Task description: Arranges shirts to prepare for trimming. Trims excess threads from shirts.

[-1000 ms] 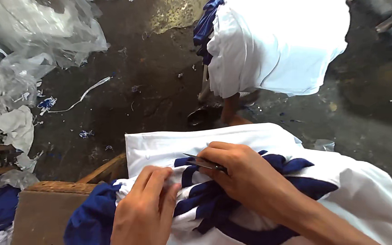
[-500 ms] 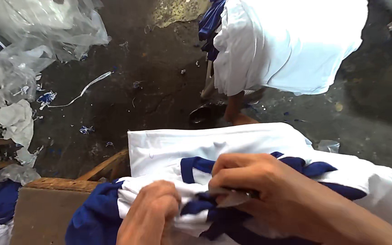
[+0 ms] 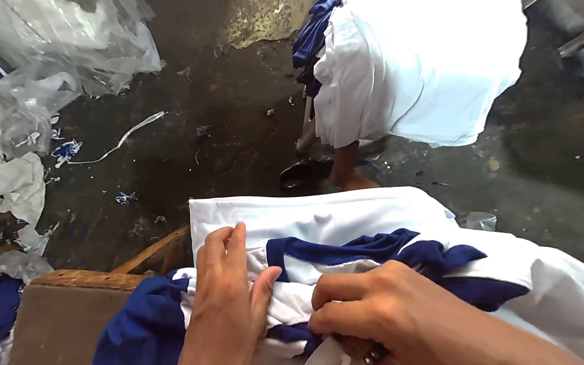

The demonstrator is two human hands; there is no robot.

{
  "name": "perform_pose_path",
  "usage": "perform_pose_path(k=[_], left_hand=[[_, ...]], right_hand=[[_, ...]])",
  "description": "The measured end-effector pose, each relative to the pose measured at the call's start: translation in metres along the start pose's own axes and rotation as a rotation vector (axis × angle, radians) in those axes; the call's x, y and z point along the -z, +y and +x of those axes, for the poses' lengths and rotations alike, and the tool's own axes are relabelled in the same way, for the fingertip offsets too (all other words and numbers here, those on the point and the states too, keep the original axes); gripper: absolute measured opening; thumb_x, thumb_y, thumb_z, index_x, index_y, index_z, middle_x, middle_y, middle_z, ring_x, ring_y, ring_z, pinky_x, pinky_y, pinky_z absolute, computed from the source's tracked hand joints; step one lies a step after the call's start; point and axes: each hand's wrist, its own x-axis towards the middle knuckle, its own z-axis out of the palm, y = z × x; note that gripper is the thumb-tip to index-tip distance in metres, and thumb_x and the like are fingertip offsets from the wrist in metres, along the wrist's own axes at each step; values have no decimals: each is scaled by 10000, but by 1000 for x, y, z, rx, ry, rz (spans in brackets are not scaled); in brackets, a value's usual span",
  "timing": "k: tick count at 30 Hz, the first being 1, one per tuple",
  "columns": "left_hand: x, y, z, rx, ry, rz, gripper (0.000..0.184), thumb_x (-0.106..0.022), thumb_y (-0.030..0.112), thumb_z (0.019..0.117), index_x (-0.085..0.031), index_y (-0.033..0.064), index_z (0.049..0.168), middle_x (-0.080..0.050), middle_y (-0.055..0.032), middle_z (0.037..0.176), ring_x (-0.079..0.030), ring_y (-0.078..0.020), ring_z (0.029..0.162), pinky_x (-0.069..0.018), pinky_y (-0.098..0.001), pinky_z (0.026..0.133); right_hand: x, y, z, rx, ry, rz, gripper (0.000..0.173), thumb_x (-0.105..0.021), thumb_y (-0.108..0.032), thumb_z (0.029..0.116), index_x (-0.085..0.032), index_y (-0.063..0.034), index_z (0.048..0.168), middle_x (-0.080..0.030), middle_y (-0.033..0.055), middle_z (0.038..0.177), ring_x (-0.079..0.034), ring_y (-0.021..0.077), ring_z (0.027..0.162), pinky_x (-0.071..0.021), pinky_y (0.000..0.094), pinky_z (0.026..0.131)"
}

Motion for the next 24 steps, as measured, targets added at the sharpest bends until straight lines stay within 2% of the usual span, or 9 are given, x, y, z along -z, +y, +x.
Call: perform_pose_path(k=[2,5,7,9,12,15,18,22,24], left_hand=[[2,-4,1,-29,-44,-7,628,-560,482,967,-653,-39,1305,-642,-261,1233,-609,-480,1117,-495,-625,905],[6,-4,-2,-108,30,-61,269,-617,309,935,-747,86,1013,-650,-74,896,-620,-283,908,-491,-470,812],[8,0,-11,-115,102,-108,116,-663,212,927,-703,104,924,-637,-48,864,-596,-208,923,-460,-364,875],[10,1,-21,-120,138,-138,56,-651,166,942,-673,119,921,-634,-49,892,-578,-176,990,-420,-302,939],[18,0,-28,-121,63,-206,87,-630,195,976,-663,119,951,-627,-55,909,-571,-171,998,-402,-308,950],[39,-7,-18,-65,-161,-397,370,-608,390,1017,-720,39,981,-660,-69,841,-605,-152,859,-474,-330,837],[42,-11,-2,-13,-203,-305,423,-552,383,1046,-714,-2,1105,-664,-51,802,-611,-118,717,-524,-283,662],[14,-3,7,-41,-122,128,561,-618,351,974,-617,-97,1312,-642,-310,1096,-665,-472,905,-559,-580,733],[10,5,6,-113,-148,246,447,-591,245,965,-657,-91,1252,-667,-289,997,-661,-485,857,-531,-588,689]], right_hand=[[3,1,8,-38,42,-11,102,-649,-146,847,-724,-162,914,-677,-1,849,-648,132,674,-499,321,490],[-5,1,24,-232,308,-95,179,-613,-314,935,-741,-189,946,-644,-92,742,-593,23,623,-492,217,512],[-9,3,27,-352,364,-139,330,-589,-492,948,-738,-214,1045,-621,-120,716,-559,4,591,-475,209,506],[-16,6,19,-336,346,-157,286,-620,-444,913,-741,-200,1000,-636,-94,704,-586,40,584,-489,255,490],[-19,9,8,-166,265,-125,129,-606,-274,915,-705,-192,911,-599,-57,710,-569,61,589,-438,241,464],[-13,9,2,-69,178,-58,131,-600,-237,938,-707,-162,922,-563,-15,685,-543,106,569,-401,264,457],[-8,7,2,-29,101,-32,129,-601,-184,929,-720,-141,903,-557,5,664,-532,133,540,-390,292,436],[-3,6,19,-45,121,-118,136,-591,-212,890,-692,-161,813,-553,-23,646,-541,108,531,-383,284,414],[-6,2,30,-163,294,-108,164,-591,-234,902,-690,-170,788,-577,-65,642,-546,40,546,-403,223,439]])
